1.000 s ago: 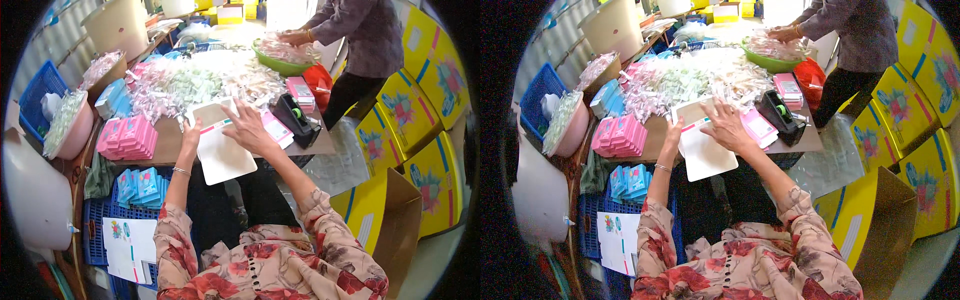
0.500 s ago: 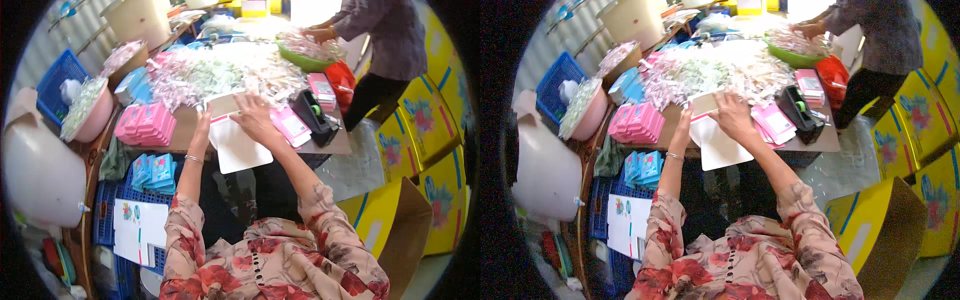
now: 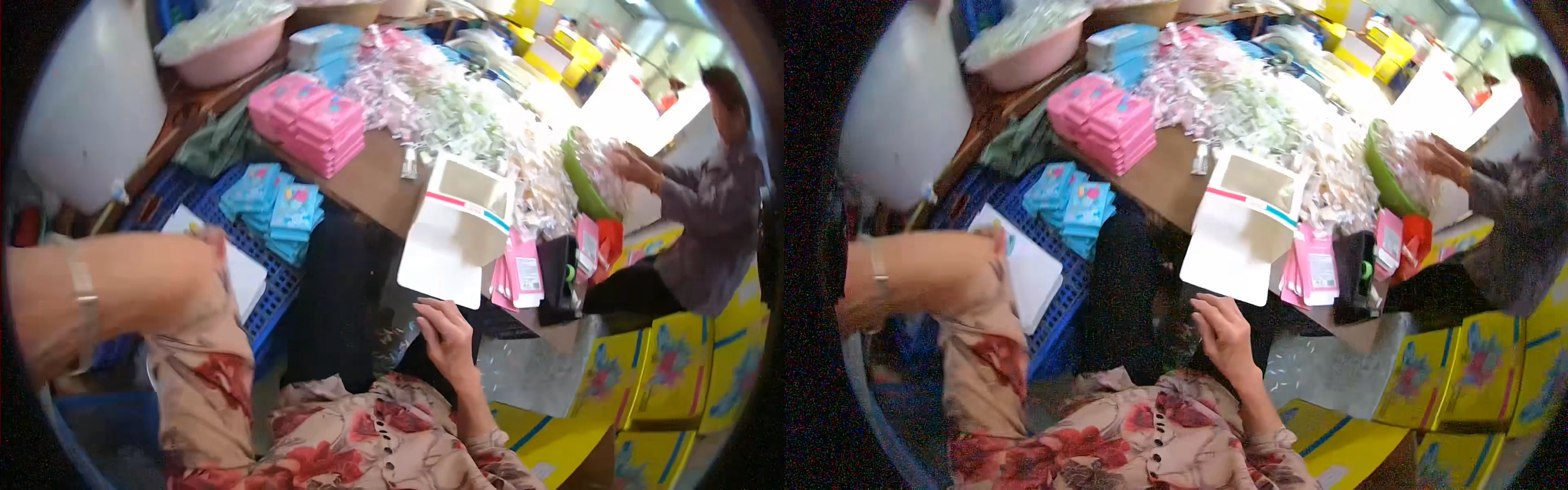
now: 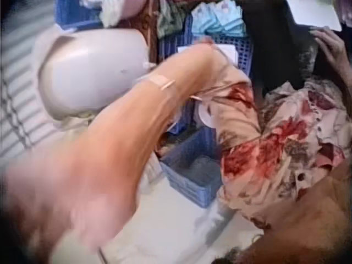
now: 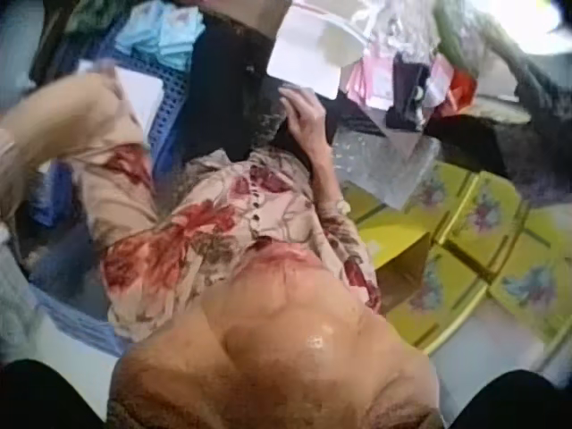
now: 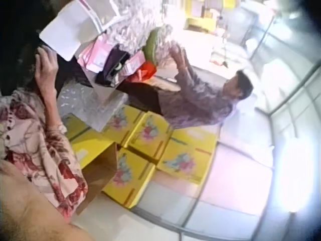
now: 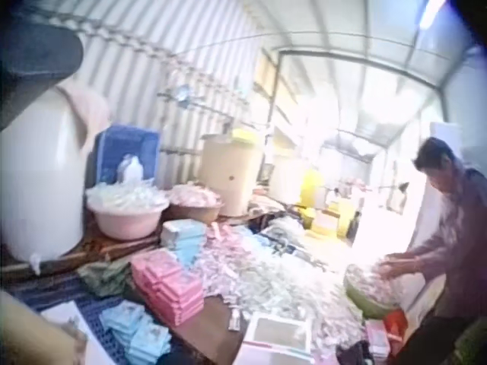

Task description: Packing small items into cardboard boxes on a workbench.

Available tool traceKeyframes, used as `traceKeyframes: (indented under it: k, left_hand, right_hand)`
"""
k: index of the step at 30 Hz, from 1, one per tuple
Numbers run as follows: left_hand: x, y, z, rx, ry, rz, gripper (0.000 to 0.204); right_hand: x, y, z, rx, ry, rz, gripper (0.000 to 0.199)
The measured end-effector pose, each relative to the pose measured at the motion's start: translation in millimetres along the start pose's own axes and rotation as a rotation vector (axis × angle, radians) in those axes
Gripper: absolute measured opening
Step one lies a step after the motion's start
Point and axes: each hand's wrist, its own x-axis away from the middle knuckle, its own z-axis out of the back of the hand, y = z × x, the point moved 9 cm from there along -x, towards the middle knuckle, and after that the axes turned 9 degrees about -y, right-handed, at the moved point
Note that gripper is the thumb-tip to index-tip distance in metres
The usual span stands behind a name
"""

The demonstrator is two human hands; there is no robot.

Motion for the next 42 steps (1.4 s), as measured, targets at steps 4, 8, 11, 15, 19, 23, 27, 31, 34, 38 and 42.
traceKeyframes:
  k: [4,8,11,15,19,23,27,31,34,38,42]
  left_hand:
    - [8,13,64,-0.01,0.062,-0.06,0.02]
    - [6,12,58,0.07,0.118,-0.18,0.02]
    - [14,14,53,0.111,0.148,-0.214,0.02]
    - [-13,37,66,0.099,0.129,-0.299,0.019]
    - [47,38,100,-0.017,0.229,-0.173,0.019]
    - [101,52,136,-0.164,0.319,-0.052,0.019]
    - [77,86,166,-0.334,0.241,0.01,0.019]
    - [52,103,167,-0.47,0.133,0.09,0.019]
    - [17,101,159,-0.54,0.035,0.111,0.019]
    - [-55,62,132,-0.536,-0.152,0.122,0.019]
    - [-1,-117,192,0.174,0.486,0.992,0.024]
  right_hand:
    - [-14,-10,-19,0.033,-0.132,0.01,0.019]
    - [-5,-19,-48,0.046,-0.271,0.087,0.022]
    - [5,-33,-62,0.059,-0.348,0.089,0.02]
    - [4,-29,-84,0.1,-0.429,0.093,0.02]
    - [12,-34,-85,0.076,-0.443,0.184,0.022]
    - [7,-46,-96,0.07,-0.469,0.072,0.02]
    - [14,-23,-110,0.051,-0.545,0.054,0.017]
    - [7,-35,-110,0.039,-0.473,0.043,0.011]
    - [7,-41,-117,-0.094,-0.517,0.018,0.006]
    - [-43,-32,-101,-0.158,-0.45,-0.05,0.022]
    - [-178,-9,-49,-0.199,-0.1,-0.237,0.04]
